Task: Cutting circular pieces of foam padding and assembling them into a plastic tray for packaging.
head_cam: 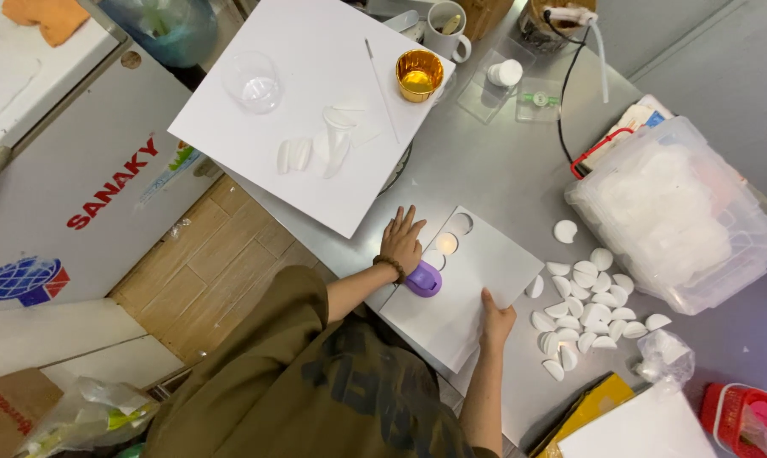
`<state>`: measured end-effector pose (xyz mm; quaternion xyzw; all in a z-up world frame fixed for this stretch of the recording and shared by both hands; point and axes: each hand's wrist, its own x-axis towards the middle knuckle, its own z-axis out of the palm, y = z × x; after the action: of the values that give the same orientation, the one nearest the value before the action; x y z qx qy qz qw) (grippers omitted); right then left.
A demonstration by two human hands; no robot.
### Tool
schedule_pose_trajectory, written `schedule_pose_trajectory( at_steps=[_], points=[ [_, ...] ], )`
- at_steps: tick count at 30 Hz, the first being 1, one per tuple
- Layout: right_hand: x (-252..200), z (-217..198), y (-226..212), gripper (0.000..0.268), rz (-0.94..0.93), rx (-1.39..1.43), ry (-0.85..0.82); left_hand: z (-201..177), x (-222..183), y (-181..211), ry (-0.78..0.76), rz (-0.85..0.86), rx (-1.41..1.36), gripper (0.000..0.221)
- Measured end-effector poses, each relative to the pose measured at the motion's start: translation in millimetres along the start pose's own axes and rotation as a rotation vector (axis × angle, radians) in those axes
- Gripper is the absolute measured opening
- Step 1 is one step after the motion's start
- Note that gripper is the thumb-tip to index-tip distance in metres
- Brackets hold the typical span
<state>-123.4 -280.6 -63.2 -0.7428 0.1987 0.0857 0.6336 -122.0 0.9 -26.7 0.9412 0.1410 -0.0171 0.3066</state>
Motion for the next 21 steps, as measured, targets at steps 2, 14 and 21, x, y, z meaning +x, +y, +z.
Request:
schedule_pose_trajectory(
  at_steps=[2,14,21],
  points=[
    [0,7,-4,0.041,-0.013,-0.004,0.020,-12,4,5,0.007,0.033,0.013,0.055],
    [27,7,-5,0.037,-0.076,0.013,-0.004,-22,-35,13,-0.050,0.015,0.048,0.067],
    [23,10,-20,0.035,0.004,-0.063,0.064,-28,-39,14,-0.095,-0.011,0.034,0.065]
  ],
)
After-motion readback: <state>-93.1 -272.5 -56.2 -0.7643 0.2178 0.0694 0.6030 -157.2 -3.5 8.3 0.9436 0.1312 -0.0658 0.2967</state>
